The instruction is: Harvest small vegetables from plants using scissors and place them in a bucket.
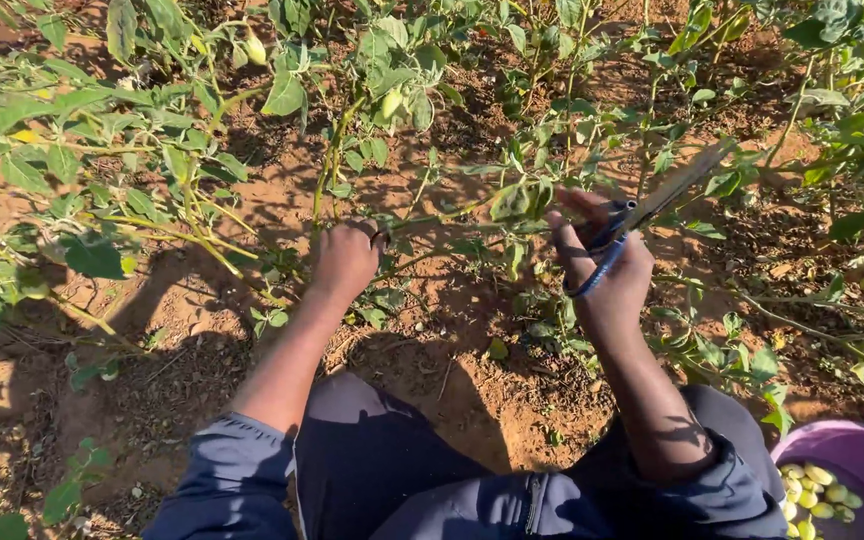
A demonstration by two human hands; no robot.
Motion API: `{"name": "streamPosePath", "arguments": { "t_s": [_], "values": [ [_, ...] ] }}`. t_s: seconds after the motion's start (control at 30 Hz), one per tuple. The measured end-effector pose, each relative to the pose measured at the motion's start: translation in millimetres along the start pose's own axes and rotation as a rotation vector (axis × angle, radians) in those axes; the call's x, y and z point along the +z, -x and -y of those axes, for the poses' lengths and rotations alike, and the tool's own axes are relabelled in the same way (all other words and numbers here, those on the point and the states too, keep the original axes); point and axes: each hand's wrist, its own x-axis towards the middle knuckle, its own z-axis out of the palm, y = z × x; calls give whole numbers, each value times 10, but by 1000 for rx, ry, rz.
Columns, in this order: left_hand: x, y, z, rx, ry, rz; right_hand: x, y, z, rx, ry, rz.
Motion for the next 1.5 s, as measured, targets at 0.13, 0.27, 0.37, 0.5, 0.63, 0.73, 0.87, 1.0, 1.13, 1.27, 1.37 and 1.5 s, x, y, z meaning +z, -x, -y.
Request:
{"name": "streamPosePath", "arguments": {
  "t_s": [0.13,0.27,0.37,0.5,0.63,0.73,0.87,1.0,1.13,1.27,1.37,1.5],
  "values": [
    [-68,57,-46,-118,298,12,-17,-155,140,-253,400,5],
    [-22,94,-34,-112,333,-129,42,-267,161,-687,501,171],
    [-128,76,-89,-194,398,-77,47,-307,261,-631,540,276],
    [-350,90,-165,-93,208,-86,-5,-360,155,-693,563,267],
    [-134,58,-64,-273,211,105,-34,-380,81,-419,515,131],
    [-117,52,-45,-131,208,-18,-68,-382,215,-114,-157,60],
    [-308,63,-73,-98,225,-80,-185,-418,233,-108,-72,-59],
    [-477,43,-133,-208,322,-76,-248,-333,122,-125,-144,-97],
    [-577,190,-213,-252,338,-282,-291,-74,-115,-84,-173,-114],
    [-502,362,-532,-130,438,-672,-325,158,-421,-34,-65,11],
    [-576,401,-854,-40,399,-410,-325,279,-524,39,16,103],
    [-966,290,-1161,300,577,-591,-119,354,-502,34,179,166]
  ]
}}
